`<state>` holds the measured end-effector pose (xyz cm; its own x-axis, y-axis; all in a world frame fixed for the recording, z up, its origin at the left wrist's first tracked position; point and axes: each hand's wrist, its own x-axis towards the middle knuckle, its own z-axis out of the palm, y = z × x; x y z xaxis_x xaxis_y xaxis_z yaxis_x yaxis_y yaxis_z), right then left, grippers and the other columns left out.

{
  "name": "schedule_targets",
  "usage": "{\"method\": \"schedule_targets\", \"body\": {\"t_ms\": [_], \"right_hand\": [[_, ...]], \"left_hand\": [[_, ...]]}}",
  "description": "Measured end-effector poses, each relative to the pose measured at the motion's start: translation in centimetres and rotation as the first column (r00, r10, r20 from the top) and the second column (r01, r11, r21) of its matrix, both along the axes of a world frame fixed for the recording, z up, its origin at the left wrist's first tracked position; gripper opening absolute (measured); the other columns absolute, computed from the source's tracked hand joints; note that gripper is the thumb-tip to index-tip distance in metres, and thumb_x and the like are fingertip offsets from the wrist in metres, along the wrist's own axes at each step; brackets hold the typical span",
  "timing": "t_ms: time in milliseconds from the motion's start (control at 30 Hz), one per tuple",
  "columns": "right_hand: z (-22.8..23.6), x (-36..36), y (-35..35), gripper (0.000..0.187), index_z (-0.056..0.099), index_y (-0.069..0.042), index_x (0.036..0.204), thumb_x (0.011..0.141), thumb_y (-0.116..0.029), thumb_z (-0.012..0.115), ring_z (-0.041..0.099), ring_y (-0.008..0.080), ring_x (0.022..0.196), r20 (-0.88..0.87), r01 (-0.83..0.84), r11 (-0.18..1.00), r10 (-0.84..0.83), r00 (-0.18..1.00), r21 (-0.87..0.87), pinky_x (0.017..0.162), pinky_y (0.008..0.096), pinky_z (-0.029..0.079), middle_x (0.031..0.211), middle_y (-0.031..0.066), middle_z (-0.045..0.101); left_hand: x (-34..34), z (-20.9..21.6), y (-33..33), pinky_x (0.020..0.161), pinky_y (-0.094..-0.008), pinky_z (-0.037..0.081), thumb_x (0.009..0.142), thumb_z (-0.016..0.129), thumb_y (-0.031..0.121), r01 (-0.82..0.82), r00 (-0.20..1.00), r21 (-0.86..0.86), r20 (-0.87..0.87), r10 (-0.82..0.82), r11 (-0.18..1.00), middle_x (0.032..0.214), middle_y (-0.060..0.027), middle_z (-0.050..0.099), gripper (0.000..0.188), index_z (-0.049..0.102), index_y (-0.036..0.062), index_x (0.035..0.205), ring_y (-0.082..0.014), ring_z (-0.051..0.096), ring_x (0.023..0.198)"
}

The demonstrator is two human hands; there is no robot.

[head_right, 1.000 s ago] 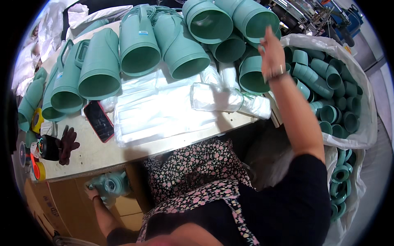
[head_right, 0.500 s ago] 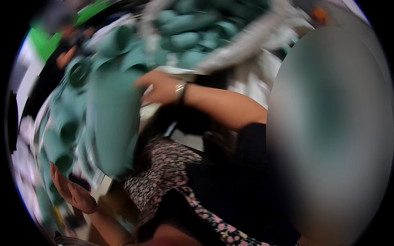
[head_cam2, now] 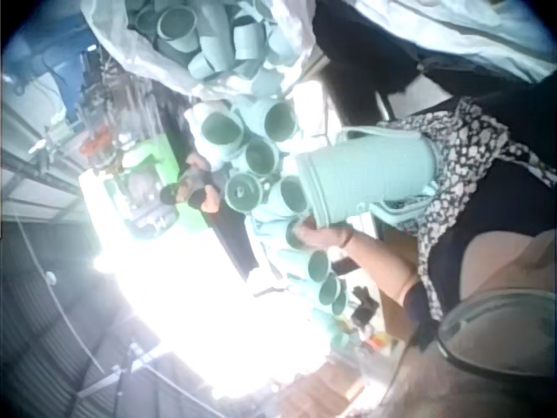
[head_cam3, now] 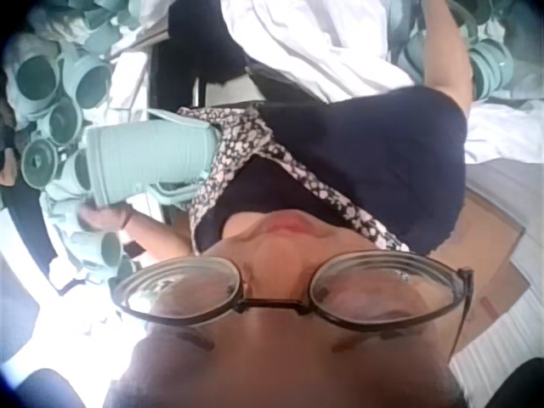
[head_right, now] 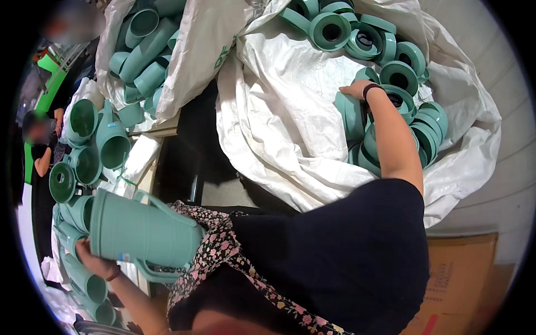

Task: The person puts plastic pitchers into plastic bags and then packs the bagged pitchers into cardboard boxes.

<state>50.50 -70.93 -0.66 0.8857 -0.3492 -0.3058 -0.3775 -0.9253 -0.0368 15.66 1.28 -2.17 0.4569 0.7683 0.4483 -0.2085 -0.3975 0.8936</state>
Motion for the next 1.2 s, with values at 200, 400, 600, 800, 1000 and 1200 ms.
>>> {"method": "schedule_targets", "body": {"t_ms": [200,400,600,800,1000,1200], "right_hand": [[10.8,-0.6,11.1,0.085,0.036,-0.015,0.133,0.059,-0.034,0.075,0.057,0.0340,0.102,0.277,-0.281,0.899,0.380,0.883,-0.337,0.087,0.0415,0.045,0.113,0.0185,0.059],[17.7,-8.1,34.0,0.067,0.044,-0.011,0.127,0.067,-0.017,0.073,0.055,0.0248,0.100,0.918,-0.993,0.118,0.392,0.064,0.019,0.085,0.0379,0.045,0.110,0.0123,0.057],[5.1,-15.3,55.8,0.054,0.047,-0.005,0.121,0.075,-0.025,0.068,0.050,0.0149,0.101,0.760,-0.429,-0.670,0.647,0.064,0.606,0.087,0.0293,0.041,0.110,0.0080,0.054],[1.8,-19.3,59.4,0.053,0.043,-0.003,0.116,0.085,-0.043,0.056,0.051,0.0118,0.095,0.616,-0.280,-0.559,0.610,0.498,0.781,0.084,0.0274,0.042,0.102,0.0053,0.055],[2.2,-20.4,62.3,0.056,0.042,0.001,0.112,0.080,-0.039,0.064,0.051,0.0118,0.085,0.452,-0.112,-0.483,0.679,0.579,0.869,0.077,0.0250,0.042,0.094,0.0072,0.055],[0.5,-18.0,62.8,0.062,0.046,0.000,0.108,0.069,-0.041,0.071,0.049,0.0245,0.096,0.952,-0.694,-0.672,0.299,0.067,0.260,0.084,0.0339,0.040,0.103,0.0148,0.051]], "left_hand": [[-3.0,-0.1,-0.2,0.079,-0.0307,0.048,0.091,0.045,0.020,-0.014,0.952,0.540,-0.251,0.177,0.841,0.103,-0.0110,0.060,0.030,0.056,-0.0028,0.107,-0.0192,0.058,0.089],[0.4,3.1,-1.1,0.104,-0.0327,0.026,0.081,0.057,0.020,0.506,0.850,-0.153,-0.080,-0.521,0.849,0.133,-0.0110,0.044,0.053,0.043,0.0034,0.130,-0.0242,0.034,0.128],[1.0,3.7,-5.8,0.099,-0.0370,0.035,0.081,0.053,0.060,0.355,0.933,-0.466,0.231,-0.276,0.810,0.138,-0.0147,0.032,0.079,0.033,0.0078,0.136,-0.0270,0.036,0.125],[-1.5,1.4,-4.1,0.084,-0.0313,0.047,0.092,0.046,0.044,0.192,0.923,-0.519,0.384,0.026,0.833,0.109,-0.0105,0.055,0.051,0.045,0.0003,0.119,-0.0179,0.055,0.098],[-2.1,0.8,-2.9,0.086,-0.0312,0.045,0.093,0.044,0.040,0.115,0.914,-0.512,0.391,0.111,0.851,0.103,-0.0095,0.055,0.046,0.046,0.0013,0.118,-0.0171,0.054,0.097],[-3.4,-1.3,-2.5,0.102,-0.0381,0.029,0.077,0.067,0.041,-0.111,0.967,0.317,0.254,0.029,0.942,0.130,-0.0148,0.042,0.061,0.043,0.0015,0.118,-0.0257,0.041,0.119]]}}
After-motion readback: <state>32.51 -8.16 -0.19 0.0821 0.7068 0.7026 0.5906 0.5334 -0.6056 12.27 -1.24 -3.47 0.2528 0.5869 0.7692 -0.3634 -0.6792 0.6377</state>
